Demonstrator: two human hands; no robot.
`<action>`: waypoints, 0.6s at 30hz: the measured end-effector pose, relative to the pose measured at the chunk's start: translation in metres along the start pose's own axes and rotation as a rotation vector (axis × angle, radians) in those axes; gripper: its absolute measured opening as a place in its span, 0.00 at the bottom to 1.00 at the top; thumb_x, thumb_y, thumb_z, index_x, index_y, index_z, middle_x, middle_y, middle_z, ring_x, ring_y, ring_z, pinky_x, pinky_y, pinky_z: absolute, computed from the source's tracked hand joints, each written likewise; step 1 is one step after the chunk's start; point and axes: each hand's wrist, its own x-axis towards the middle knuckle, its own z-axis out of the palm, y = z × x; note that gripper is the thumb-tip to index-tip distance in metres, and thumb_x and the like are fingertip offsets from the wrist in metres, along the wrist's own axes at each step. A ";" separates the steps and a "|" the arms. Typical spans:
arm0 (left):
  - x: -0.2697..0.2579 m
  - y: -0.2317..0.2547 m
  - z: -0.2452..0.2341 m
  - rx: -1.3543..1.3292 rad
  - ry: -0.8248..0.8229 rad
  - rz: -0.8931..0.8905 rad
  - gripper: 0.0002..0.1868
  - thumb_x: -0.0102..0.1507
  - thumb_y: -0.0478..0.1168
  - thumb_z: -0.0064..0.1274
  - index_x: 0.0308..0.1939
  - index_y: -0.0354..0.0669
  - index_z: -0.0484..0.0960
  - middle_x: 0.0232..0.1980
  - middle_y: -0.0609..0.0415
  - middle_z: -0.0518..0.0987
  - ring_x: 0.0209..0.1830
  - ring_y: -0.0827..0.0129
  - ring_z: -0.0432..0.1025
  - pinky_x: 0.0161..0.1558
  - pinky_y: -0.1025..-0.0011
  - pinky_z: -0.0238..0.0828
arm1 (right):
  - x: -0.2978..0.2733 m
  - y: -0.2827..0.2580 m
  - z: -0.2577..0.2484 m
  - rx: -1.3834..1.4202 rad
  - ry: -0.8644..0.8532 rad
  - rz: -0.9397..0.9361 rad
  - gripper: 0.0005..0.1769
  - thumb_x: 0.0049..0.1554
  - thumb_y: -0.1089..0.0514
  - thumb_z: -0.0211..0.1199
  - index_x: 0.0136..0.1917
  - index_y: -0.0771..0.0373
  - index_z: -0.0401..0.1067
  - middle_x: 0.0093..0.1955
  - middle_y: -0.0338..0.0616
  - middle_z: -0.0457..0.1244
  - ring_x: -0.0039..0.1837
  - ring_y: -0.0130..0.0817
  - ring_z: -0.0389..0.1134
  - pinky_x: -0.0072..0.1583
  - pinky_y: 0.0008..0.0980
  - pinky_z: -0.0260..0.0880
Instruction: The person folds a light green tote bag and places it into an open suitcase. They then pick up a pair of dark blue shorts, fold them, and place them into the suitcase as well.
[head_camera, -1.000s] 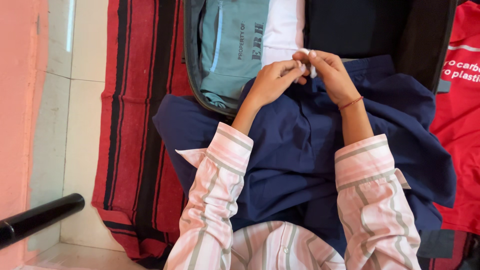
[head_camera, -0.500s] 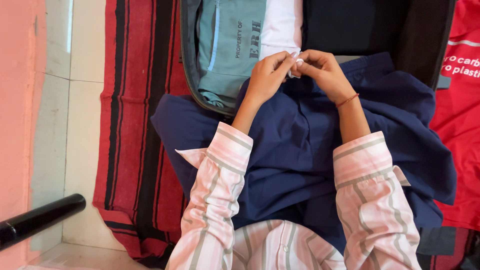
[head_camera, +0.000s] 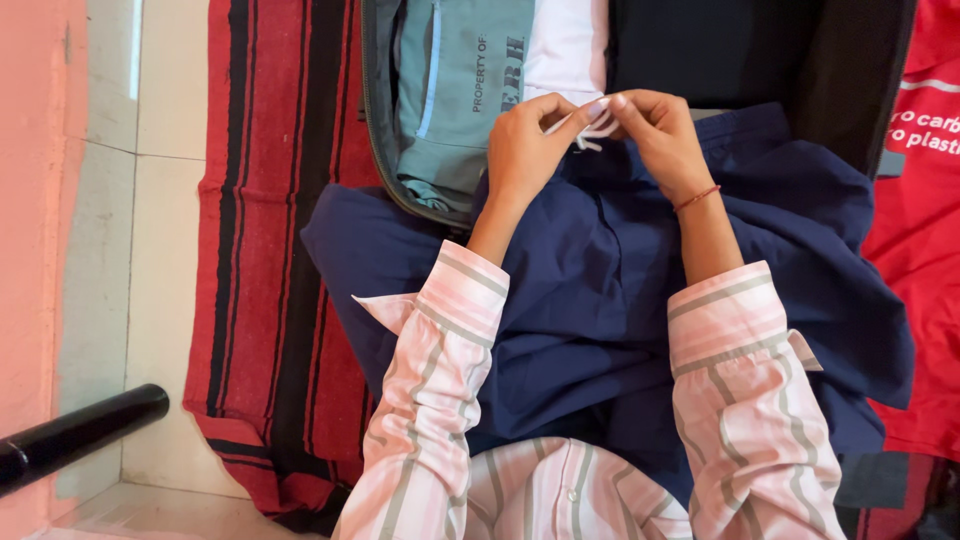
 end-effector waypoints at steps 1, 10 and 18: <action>0.000 0.001 -0.001 0.025 0.016 -0.014 0.25 0.59 0.62 0.60 0.26 0.44 0.84 0.21 0.59 0.81 0.19 0.70 0.74 0.25 0.69 0.66 | 0.001 0.002 0.000 -0.016 0.044 -0.003 0.14 0.72 0.56 0.56 0.53 0.66 0.78 0.46 0.39 0.70 0.47 0.20 0.69 0.52 0.22 0.69; 0.002 -0.008 0.001 0.280 0.407 0.043 0.14 0.56 0.46 0.57 0.22 0.42 0.74 0.25 0.52 0.77 0.27 0.49 0.73 0.28 0.55 0.63 | 0.002 0.029 -0.027 0.142 0.508 0.049 0.17 0.67 0.55 0.63 0.38 0.64 0.72 0.32 0.34 0.58 0.33 0.21 0.60 0.38 0.23 0.59; 0.002 -0.014 0.001 0.450 0.554 0.151 0.12 0.55 0.39 0.54 0.20 0.41 0.69 0.23 0.54 0.72 0.26 0.53 0.68 0.47 0.58 0.64 | 0.004 0.050 -0.041 0.150 0.758 0.086 0.13 0.60 0.58 0.59 0.35 0.62 0.74 0.31 0.34 0.63 0.28 0.20 0.59 0.33 0.23 0.58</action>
